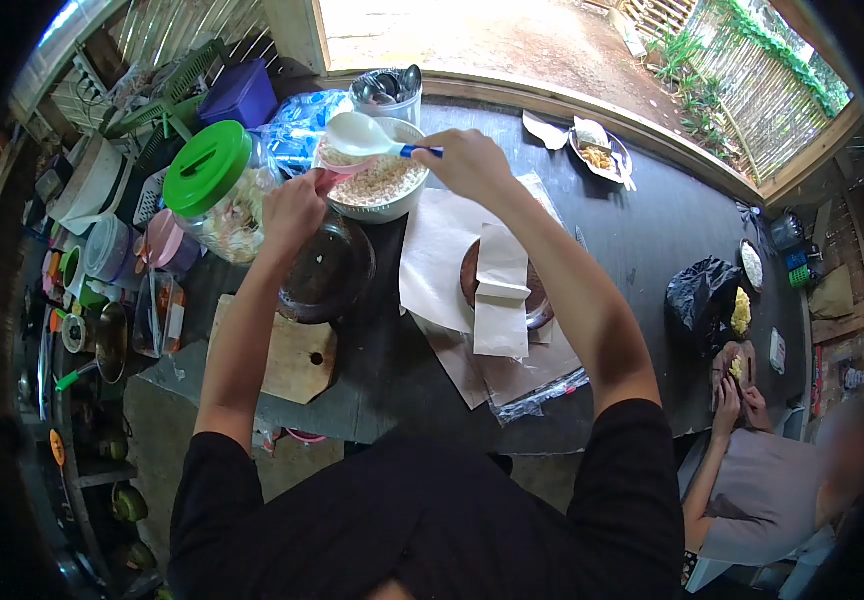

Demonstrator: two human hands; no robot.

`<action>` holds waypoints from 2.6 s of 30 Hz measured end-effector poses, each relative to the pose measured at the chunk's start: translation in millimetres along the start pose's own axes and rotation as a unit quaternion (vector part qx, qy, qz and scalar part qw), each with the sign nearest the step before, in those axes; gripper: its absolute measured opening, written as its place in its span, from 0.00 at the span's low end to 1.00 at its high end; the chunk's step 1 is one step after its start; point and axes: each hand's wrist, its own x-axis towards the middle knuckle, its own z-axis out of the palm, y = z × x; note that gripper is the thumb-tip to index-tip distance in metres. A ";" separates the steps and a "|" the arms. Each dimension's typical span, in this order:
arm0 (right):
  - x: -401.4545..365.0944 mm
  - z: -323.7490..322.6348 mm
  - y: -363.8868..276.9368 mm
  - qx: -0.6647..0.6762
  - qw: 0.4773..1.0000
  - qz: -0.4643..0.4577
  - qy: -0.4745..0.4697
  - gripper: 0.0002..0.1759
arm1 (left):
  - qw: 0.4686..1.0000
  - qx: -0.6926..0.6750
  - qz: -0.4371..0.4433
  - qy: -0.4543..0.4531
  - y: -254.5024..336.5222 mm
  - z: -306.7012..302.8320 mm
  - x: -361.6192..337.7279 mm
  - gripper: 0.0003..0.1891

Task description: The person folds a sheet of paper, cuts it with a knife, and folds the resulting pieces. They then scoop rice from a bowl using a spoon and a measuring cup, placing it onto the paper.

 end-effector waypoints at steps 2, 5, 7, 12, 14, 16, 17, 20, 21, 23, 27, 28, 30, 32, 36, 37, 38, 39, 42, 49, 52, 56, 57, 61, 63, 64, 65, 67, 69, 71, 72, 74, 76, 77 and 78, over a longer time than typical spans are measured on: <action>-1.9 1.1 -1.9 0.017 1.000 0.000 -0.016 0.17 | 1.000 0.020 0.002 -0.008 -3.6 -4.7 3.0 0.16; 8.4 7.9 6.1 -0.021 1.000 -0.019 0.009 0.17 | 1.000 0.008 0.010 -0.005 -5.0 2.3 -0.7 0.16; 16.4 4.2 8.9 -0.051 0.998 -0.012 0.020 0.17 | 1.000 0.007 0.012 -0.006 -1.8 3.9 -2.3 0.15; 12.2 8.6 -5.6 -0.012 1.000 0.005 -0.007 0.18 | 0.999 0.004 0.034 0.031 -1.2 5.4 -0.8 0.16; 22.5 6.0 -1.8 -0.036 0.999 -0.007 -0.012 0.19 | 0.999 0.014 0.048 0.018 -2.3 5.7 -0.4 0.16; 26.9 3.6 -3.9 -0.059 0.998 -0.018 -0.017 0.19 | 0.998 0.016 0.049 0.032 -1.5 6.2 0.1 0.16; 27.0 4.1 -4.9 -0.040 0.999 -0.011 -0.013 0.19 | 0.998 0.014 0.051 0.044 -0.5 7.5 -0.6 0.16; 24.9 13.3 3.1 -0.023 1.000 -0.004 -0.001 0.18 | 0.998 0.030 0.060 0.016 1.1 1.9 1.2 0.16; 27.9 9.2 4.1 -0.026 1.000 -0.008 0.013 0.18 | 0.998 0.030 0.059 0.023 0.1 0.9 3.5 0.16; 23.8 5.1 10.7 -0.010 0.999 0.000 0.030 0.18 | 0.996 0.002 0.047 0.074 -4.1 4.5 -2.7 0.15; 13.4 2.8 9.8 -0.031 0.999 0.029 -0.014 0.18 | 0.997 0.047 0.040 0.039 -16.9 5.0 -2.2 0.14; 15.0 5.9 16.1 -0.036 0.999 0.033 0.010 0.19 | 0.997 0.039 0.035 0.050 -17.9 5.2 -1.9 0.13; 11.0 11.7 26.6 -0.042 0.998 0.039 0.030 0.19 | 0.998 0.029 0.029 0.055 -18.9 6.9 -6.5 0.12; 10.6 15.5 33.1 0.003 0.997 0.072 -0.017 0.19 | 0.997 0.023 0.034 0.069 -22.1 4.1 -8.7 0.12; 6.9 47.7 30.3 0.076 0.993 0.075 -0.047 0.19 | 0.997 0.034 0.039 0.059 -20.5 2.3 -13.6 0.12; 4.2 57.2 31.9 0.076 0.993 0.077 -0.045 0.19 | 0.997 0.029 0.035 0.061 -17.8 2.0 -18.2 0.13; 5.4 67.8 36.1 0.097 0.994 0.052 -0.019 0.19 | 0.997 0.022 0.032 0.069 -14.8 0.7 -17.5 0.15; 0.2 72.9 33.8 0.119 0.992 0.031 0.000 0.20 | 0.997 0.021 0.035 0.066 -13.2 0.6 -22.2 0.15; -11.8 72.9 34.0 0.192 0.980 0.056 0.008 0.20 | 0.998 0.012 0.037 0.047 -10.1 -3.5 -30.3 0.21; -91.8 97.9 22.2 0.436 0.871 0.153 0.167 0.15 | 0.999 -0.035 0.003 0.012 37.9 -34.4 -67.7 0.37; -135.3 113.8 -15.4 0.572 0.789 0.175 0.143 0.13 | 0.997 -0.071 0.018 0.013 65.8 -34.6 -89.2 0.41; -166.2 135.3 -32.0 0.718 0.653 0.218 0.102 0.22 | 0.990 -0.123 0.061 -0.017 101.9 -21.4 -124.2 0.44; -174.4 136.5 -34.2 0.737 0.631 0.222 0.098 0.20 | 0.986 -0.147 0.075 -0.025 110.7 -16.1 -133.4 0.44; -201.0 147.2 -23.6 0.743 0.604 0.261 0.125 0.14 | 0.972 -0.199 0.080 -0.095 142.9 -3.9 -159.0 0.47; -213.5 144.7 -14.4 0.739 0.595 0.283 0.137 0.13 | 0.967 -0.209 0.077 -0.123 158.4 0.6 -169.0 0.48; -220.4 141.0 -9.1 0.732 0.599 0.288 0.148 0.12 | 0.962 -0.224 0.083 -0.132 165.0 6.5 -174.4 0.48; -227.1 137.5 -4.1 0.724 0.603 0.294 0.159 0.11 | 0.957 -0.239 0.088 -0.141 171.7 9.8 -179.6 0.48; -238.6 125.1 2.6 0.722 0.598 0.304 0.171 0.11 | 0.951 -0.249 0.092 -0.156 184.7 11.4 -188.3 0.47; -249.3 119.5 14.5 0.724 0.597 0.302 0.168 0.11 | 0.943 -0.273 0.107 -0.158 195.0 20.4 -196.4 0.46; -256.0 116.3 25.7 0.727 0.591 0.305 0.170 0.11 | 0.941 -0.285 0.116 -0.142 202.1 33.5 -204.1 0.46; -260.7 116.0 31.4 0.729 0.586 0.308 0.171 0.11 | 0.940 -0.284 0.117 -0.149 206.3 36.2 -209.2 0.46; -266.9 117.2 48.3 0.745 0.571 0.301 0.165 0.09 | 0.939 -0.284 0.116 -0.153 214.5 39.1 -216.6 0.46; -272.9 110.6 60.5 0.753 0.553 0.311 0.176 0.09 | 0.917 -0.348 0.084 -0.179 219.9 38.0 -220.8 0.42; -277.1 107.7 66.8 0.760 0.534 0.322 0.186 0.09 | 0.917 -0.348 0.083 -0.180 220.1 41.2 -219.2 0.42; -280.8 109.1 80.9 0.752 0.543 0.327 0.183 0.10 | 0.924 -0.341 0.077 -0.152 218.6 45.4 -214.1 0.38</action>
